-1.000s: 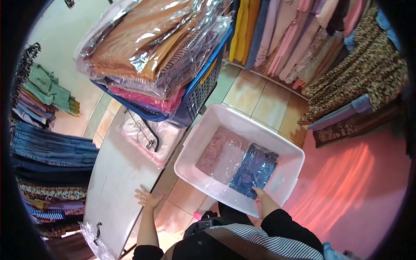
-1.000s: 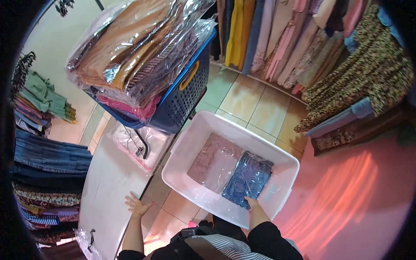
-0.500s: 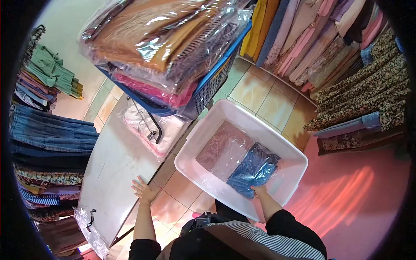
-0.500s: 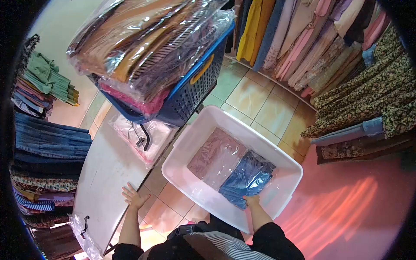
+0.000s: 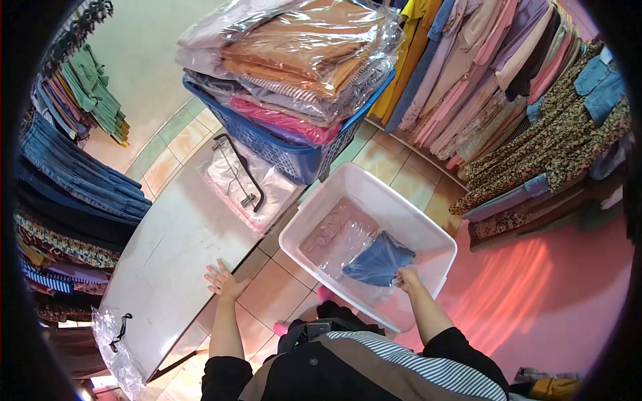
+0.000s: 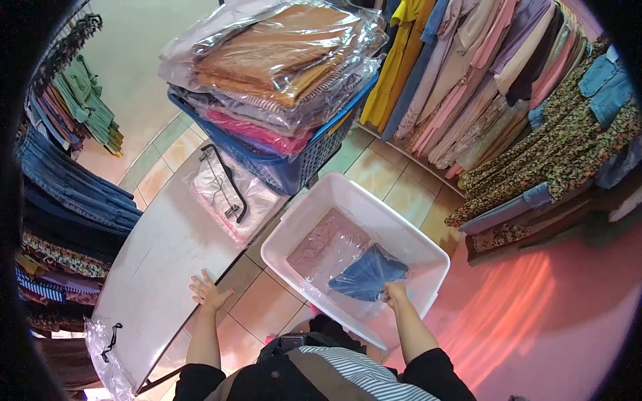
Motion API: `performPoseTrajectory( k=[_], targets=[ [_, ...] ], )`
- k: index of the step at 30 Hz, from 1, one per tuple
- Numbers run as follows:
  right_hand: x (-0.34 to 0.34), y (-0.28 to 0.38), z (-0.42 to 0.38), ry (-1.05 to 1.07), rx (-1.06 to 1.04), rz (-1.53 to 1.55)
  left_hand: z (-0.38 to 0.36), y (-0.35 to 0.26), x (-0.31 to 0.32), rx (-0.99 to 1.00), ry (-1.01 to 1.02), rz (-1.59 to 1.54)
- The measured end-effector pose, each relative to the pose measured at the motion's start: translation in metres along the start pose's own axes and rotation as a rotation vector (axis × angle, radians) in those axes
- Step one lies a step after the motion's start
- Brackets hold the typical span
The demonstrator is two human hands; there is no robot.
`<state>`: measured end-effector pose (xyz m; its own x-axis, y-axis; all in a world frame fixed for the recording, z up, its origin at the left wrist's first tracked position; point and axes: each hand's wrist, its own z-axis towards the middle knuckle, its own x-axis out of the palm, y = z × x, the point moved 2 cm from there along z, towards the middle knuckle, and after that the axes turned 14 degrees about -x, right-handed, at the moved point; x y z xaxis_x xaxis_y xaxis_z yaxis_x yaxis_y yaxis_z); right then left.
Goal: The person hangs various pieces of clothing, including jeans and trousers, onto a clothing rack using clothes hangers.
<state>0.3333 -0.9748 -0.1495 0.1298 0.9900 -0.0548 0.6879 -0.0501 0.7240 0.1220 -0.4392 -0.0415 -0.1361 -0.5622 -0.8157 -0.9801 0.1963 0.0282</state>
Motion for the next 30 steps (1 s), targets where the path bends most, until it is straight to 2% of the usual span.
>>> performPoseTrajectory(
  k=[1, 4, 5, 9, 11, 13, 14, 15, 17, 18, 20, 21, 24, 25, 28, 30],
  targets=[
    [0.005, 0.009, -0.005, -0.042, -0.012, 0.061, -0.002, 0.001, 0.0, 0.009, 0.007, -0.015],
    [0.009, 0.007, 0.007, 0.061, -0.035, 0.292, -0.004, 0.007, -0.004, 0.045, 0.009, -0.046],
    [0.03, 0.045, -0.046, 0.021, -0.078, 0.334, -0.002, 0.01, -0.002, 0.061, 0.003, -0.058],
    [0.056, 0.049, -0.082, 0.052, -0.03, 0.625, 0.003, 0.009, 0.001, 0.015, -0.011, -0.172],
    [0.079, 0.067, -0.129, 0.048, -0.088, 0.679, -0.012, -0.005, 0.011, 0.116, -0.013, -0.098],
    [0.104, 0.085, -0.183, 0.123, -0.108, 0.719, -0.014, -0.026, 0.028, 0.649, 0.258, -0.051],
    [0.114, 0.089, -0.199, 0.162, -0.117, 0.739, -0.039, -0.033, 0.028, 0.687, 0.481, -0.237],
    [0.122, 0.077, -0.2, 0.342, -0.28, 0.73, -0.074, -0.042, 0.022, 0.719, 0.704, -0.422],
    [0.165, 0.097, -0.278, 0.307, -0.373, 0.639, -0.121, -0.047, -0.007, 0.535, 1.024, -0.677],
    [0.187, 0.103, -0.308, 0.293, -0.419, 0.593, -0.131, -0.046, -0.024, 0.478, 1.111, -0.804],
    [0.215, 0.084, -0.324, 0.48, -0.455, 0.558, -0.142, -0.038, -0.059, 0.36, 1.28, -1.063],
    [0.229, 0.075, -0.335, 0.576, -0.469, 0.536, -0.142, -0.029, -0.076, 0.357, 1.104, -1.129],
    [0.268, 0.057, -0.374, 0.793, -0.356, 0.379, -0.108, 0.004, -0.106, 0.689, 0.737, -1.373],
    [0.276, 0.056, -0.39, 0.914, -0.301, 0.343, -0.125, 0.023, -0.138, 0.615, 0.709, -1.421],
    [0.306, 0.031, -0.403, 1.125, -0.174, 0.188, -0.117, 0.068, -0.177, 0.755, 0.504, -1.419],
    [0.327, 0.014, -0.403, 1.214, -0.183, 0.048, -0.113, 0.102, -0.198, 0.767, 0.404, -1.471]
  ],
)
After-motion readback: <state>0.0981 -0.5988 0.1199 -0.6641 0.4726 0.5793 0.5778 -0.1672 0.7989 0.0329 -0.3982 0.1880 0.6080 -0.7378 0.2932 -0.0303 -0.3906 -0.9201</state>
